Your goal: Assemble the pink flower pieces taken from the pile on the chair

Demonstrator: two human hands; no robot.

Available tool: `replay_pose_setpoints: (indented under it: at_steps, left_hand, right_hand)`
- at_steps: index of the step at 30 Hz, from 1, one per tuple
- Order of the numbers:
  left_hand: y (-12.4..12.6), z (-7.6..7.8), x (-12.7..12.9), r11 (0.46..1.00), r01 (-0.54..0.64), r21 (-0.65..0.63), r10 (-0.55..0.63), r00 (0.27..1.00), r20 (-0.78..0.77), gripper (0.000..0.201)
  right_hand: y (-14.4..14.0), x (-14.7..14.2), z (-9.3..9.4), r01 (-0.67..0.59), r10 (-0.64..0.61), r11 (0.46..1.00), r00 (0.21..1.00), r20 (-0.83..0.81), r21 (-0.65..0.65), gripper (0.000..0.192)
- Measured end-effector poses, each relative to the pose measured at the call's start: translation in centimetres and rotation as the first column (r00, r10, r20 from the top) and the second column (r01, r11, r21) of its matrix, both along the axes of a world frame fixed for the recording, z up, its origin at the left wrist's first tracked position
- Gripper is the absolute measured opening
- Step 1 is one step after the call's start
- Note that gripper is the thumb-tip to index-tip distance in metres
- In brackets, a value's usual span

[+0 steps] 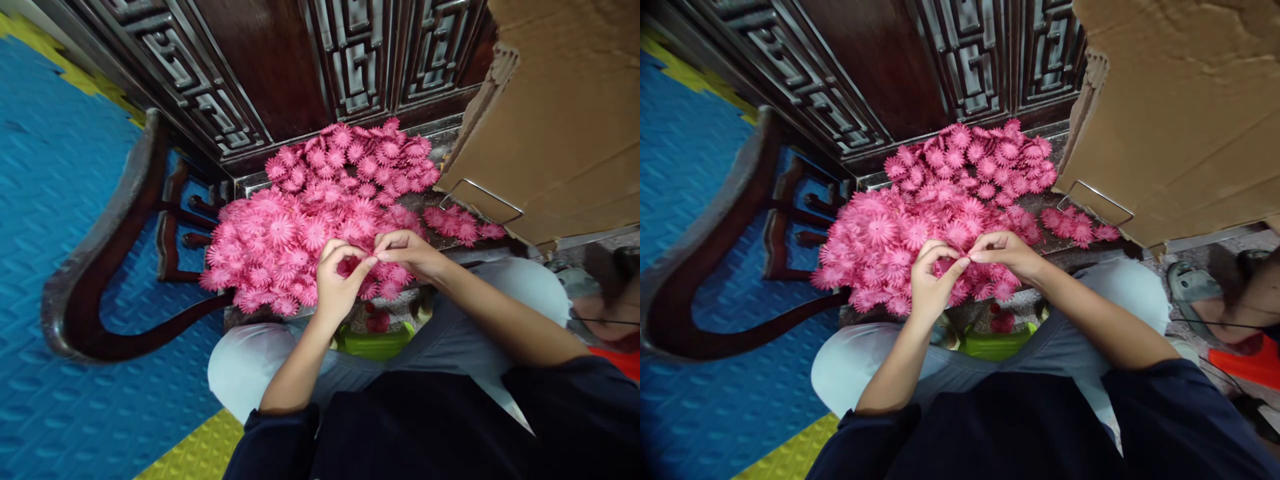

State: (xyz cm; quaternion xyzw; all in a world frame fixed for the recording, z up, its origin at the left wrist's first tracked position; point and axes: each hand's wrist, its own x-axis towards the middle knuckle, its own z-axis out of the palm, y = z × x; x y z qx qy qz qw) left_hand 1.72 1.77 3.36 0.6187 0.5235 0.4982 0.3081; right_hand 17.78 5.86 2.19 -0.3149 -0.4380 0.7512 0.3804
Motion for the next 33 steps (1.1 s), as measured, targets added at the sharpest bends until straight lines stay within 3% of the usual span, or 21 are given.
replay_pose_setpoints:
  at_steps: [9, 24, 33]
  left_hand:
    - [0.34, -0.37, -0.06, 0.999, 0.013, -0.036, -0.01, 0.997, 0.073, 0.007]
    - [0.16, -0.3, 0.08, 1.0, -0.01, 0.012, 0.009, 0.995, 0.103, 0.011]
    - [-0.1, -0.43, 0.24, 0.993, -0.092, 0.07, 0.093, 0.995, -0.017, 0.014]
  right_hand:
    - [0.22, 0.03, -0.36, -0.019, 0.019, 0.999, 1.0, 0.014, -0.037, 0.011]
    - [-0.14, 0.04, 0.54, -0.054, 0.054, 0.998, 0.998, 0.011, -0.033, 0.009]
    - [-0.16, 0.02, 0.48, -0.056, 0.057, 0.998, 0.998, 0.014, -0.03, 0.008]
